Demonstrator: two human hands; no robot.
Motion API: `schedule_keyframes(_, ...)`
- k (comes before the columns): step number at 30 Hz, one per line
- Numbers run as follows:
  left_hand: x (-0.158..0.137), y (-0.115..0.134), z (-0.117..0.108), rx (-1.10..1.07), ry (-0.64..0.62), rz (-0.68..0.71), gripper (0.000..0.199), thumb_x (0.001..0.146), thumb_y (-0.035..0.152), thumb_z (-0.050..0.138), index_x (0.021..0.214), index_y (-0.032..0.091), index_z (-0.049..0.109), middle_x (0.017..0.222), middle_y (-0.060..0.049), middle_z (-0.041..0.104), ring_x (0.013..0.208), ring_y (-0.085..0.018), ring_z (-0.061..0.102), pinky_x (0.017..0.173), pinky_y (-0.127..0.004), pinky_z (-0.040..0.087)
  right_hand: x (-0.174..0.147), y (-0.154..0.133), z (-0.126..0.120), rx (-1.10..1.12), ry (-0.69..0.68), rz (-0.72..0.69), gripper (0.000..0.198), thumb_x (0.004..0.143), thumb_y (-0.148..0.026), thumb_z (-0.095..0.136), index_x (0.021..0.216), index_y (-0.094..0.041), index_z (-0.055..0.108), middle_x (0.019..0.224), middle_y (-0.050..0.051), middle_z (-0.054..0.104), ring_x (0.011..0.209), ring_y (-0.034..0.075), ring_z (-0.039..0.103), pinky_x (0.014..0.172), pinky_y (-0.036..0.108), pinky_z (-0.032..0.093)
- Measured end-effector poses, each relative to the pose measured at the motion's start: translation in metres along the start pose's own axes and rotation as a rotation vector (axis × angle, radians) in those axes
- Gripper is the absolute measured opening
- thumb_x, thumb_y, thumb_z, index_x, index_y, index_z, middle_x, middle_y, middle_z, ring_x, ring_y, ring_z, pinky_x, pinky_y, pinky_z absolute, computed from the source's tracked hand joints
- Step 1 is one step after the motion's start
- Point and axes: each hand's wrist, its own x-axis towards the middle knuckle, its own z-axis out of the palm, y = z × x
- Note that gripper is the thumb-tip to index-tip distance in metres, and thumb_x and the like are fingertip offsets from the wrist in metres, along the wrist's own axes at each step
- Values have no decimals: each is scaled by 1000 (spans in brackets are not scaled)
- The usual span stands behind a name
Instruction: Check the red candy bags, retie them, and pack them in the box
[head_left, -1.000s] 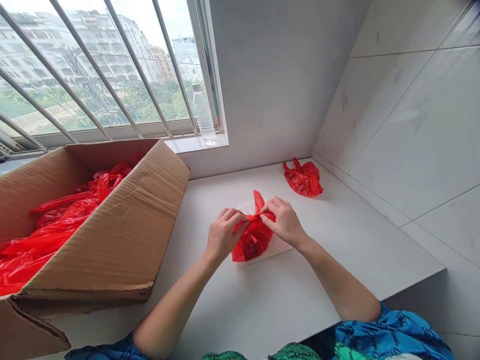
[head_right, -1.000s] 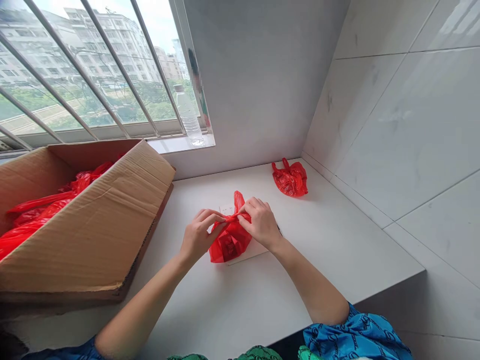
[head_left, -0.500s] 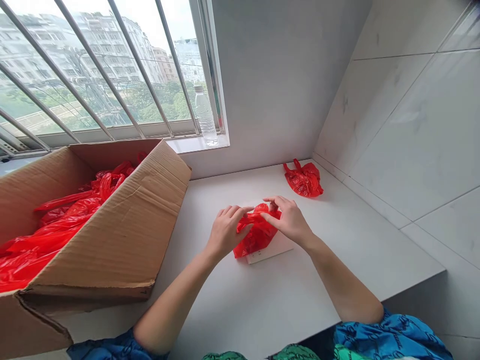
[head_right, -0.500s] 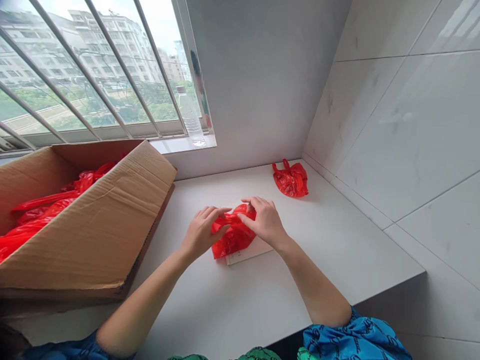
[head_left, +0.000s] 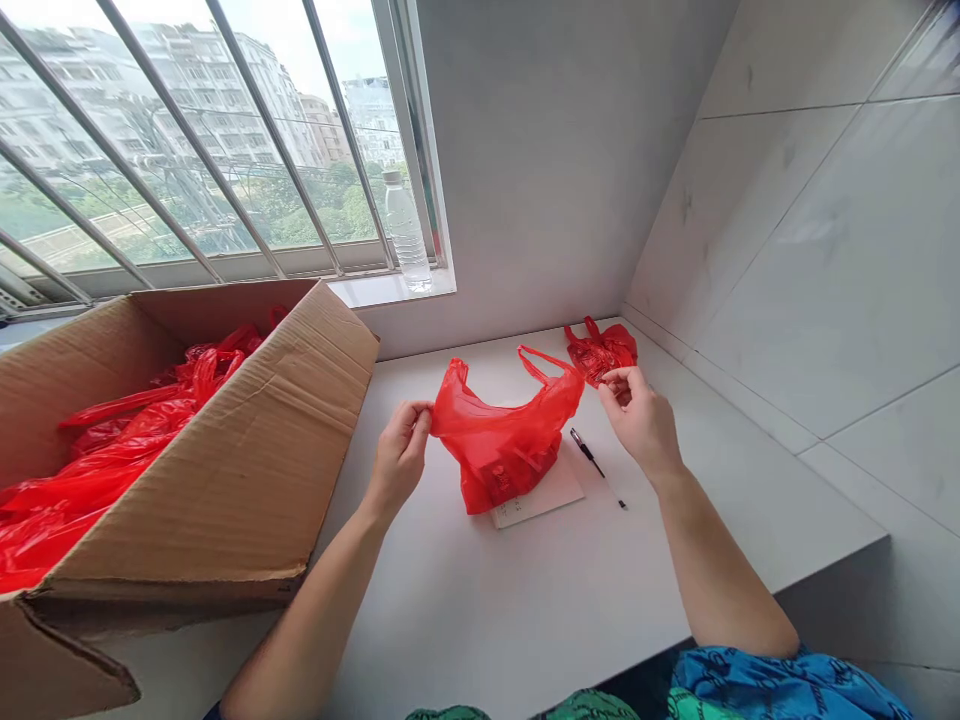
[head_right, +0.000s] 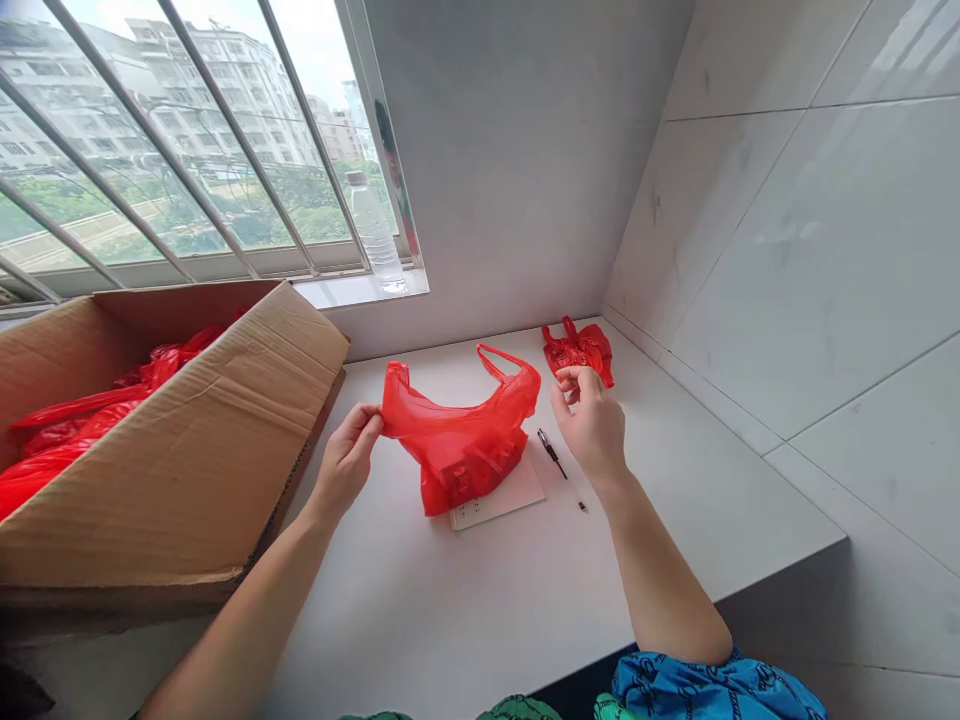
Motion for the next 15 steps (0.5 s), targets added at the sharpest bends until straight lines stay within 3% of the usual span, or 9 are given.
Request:
schedule_keyframes(3,-5,12,6,-136,-50,-9,18,93,32,43,86,20,54,91,-5,58,84,-17,55,75,-29,49,-9,-33,0,66,24,-214,24,95,-36,49,114,-23,58,102,9,68,93,24,64,78,38,51)
schedule_keyframes(6,-11,22,11,-184,-131,17,14,88,29,42,81,20,51,104,-8,61,93,-21,57,77,-32,50,-17,-64,10,139,-224,-492,24,99,-33,42,109,-25,63,106,9,67,102,25,62,89,40,49)
schedule_keyframes(8,-15,24,12,-227,-195,8,14,86,27,40,78,20,49,97,-8,63,90,-22,58,76,-34,50,-20,-73,19,120,-441,-609,30,100,-31,37,92,-24,65,90,6,68,88,22,62,82,37,49)
schedule_keyframes(10,-19,24,11,-265,-251,-16,13,84,26,39,74,21,45,84,-6,61,84,-21,58,74,-34,50,-21,-70,27,48,-596,-636,40,102,-30,34,73,-23,61,68,1,61,67,18,56,73,33,47)
schedule_keyframes(12,-23,22,8,-284,-293,-37,14,82,25,38,70,21,43,73,-5,58,79,-21,59,73,-34,50,-21,-61,30,-31,-658,-622,41,101,-31,39,64,-23,56,59,-2,55,56,14,49,72,33,45)
schedule_keyframes(15,-27,20,3,-226,-375,-36,17,81,24,36,66,21,43,61,-3,54,72,-20,58,73,-34,50,-20,-45,27,-116,-651,-625,34,93,-35,59,61,-22,58,64,-2,60,62,15,55,85,39,46)
